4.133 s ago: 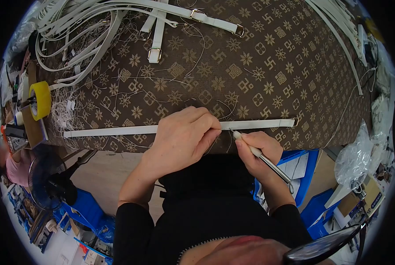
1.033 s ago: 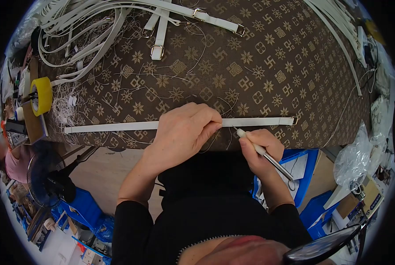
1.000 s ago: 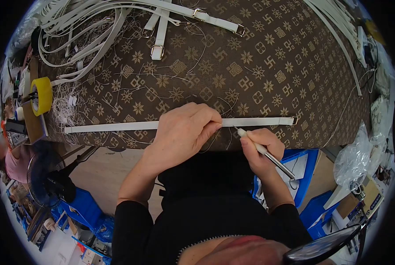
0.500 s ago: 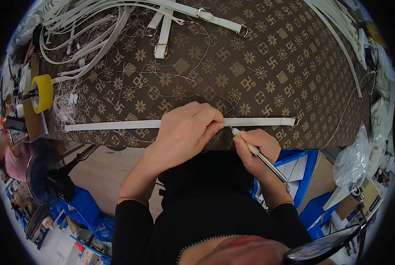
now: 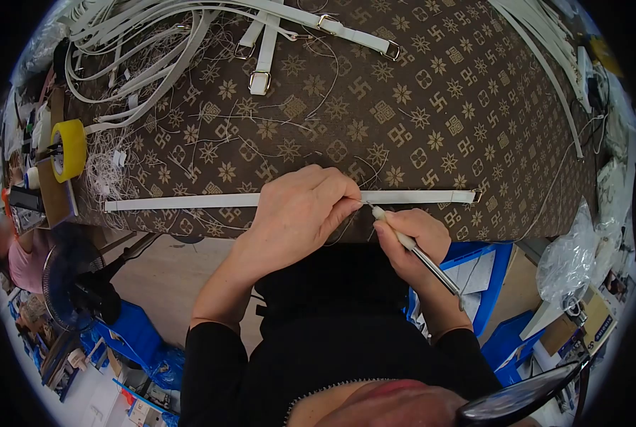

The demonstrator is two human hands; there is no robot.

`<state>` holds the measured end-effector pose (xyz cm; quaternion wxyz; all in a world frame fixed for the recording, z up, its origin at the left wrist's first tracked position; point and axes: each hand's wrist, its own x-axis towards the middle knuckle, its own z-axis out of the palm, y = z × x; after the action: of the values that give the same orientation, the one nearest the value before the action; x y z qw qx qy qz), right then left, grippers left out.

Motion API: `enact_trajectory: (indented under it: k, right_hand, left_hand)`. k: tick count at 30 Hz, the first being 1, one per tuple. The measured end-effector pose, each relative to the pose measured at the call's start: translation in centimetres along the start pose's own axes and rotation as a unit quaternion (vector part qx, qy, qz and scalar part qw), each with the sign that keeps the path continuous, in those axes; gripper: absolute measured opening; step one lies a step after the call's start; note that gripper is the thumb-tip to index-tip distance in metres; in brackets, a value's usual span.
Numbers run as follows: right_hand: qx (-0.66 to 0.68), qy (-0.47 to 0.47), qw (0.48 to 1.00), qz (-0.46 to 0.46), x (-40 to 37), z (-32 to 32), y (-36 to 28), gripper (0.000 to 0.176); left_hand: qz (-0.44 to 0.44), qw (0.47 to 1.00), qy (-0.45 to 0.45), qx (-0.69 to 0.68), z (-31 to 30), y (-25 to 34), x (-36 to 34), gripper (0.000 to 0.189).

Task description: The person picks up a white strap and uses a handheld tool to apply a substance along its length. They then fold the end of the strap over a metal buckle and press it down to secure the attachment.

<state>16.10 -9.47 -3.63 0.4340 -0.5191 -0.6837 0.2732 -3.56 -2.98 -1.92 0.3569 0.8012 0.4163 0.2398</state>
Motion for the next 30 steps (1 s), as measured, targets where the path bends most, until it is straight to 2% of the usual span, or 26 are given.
enact_trajectory:
  k: [16, 18, 22, 24, 30]
  right_hand:
    - [-0.006, -0.002, 1.0, -0.009, -0.09, 0.04, 0.03, 0.024]
    - [-0.001, -0.022, 0.999, 0.027, -0.24, -0.14, -0.22, 0.02]
    - [-0.005, -0.025, 0.999, 0.027, -0.22, -0.08, -0.09, 0.021]
    - [-0.005, -0.001, 1.0, -0.01, 0.03, 0.12, 0.12, 0.024]
    - [-0.006, 0.003, 1.0, -0.009, 0.08, 0.1, 0.06, 0.023]
  left_hand:
    - [0.0, 1.0, -0.002, -0.003, -0.06, 0.07, 0.03, 0.012]
    - [-0.001, 1.0, -0.004, -0.003, -0.09, 0.08, 0.03, 0.012]
    - [-0.003, 1.0, -0.006, -0.001, -0.05, 0.1, 0.0, 0.012]
    - [-0.003, 1.0, -0.006, -0.001, -0.05, 0.11, 0.0, 0.012]
    - [0.003, 1.0, -0.002, -0.001, 0.0, 0.08, -0.05, 0.012]
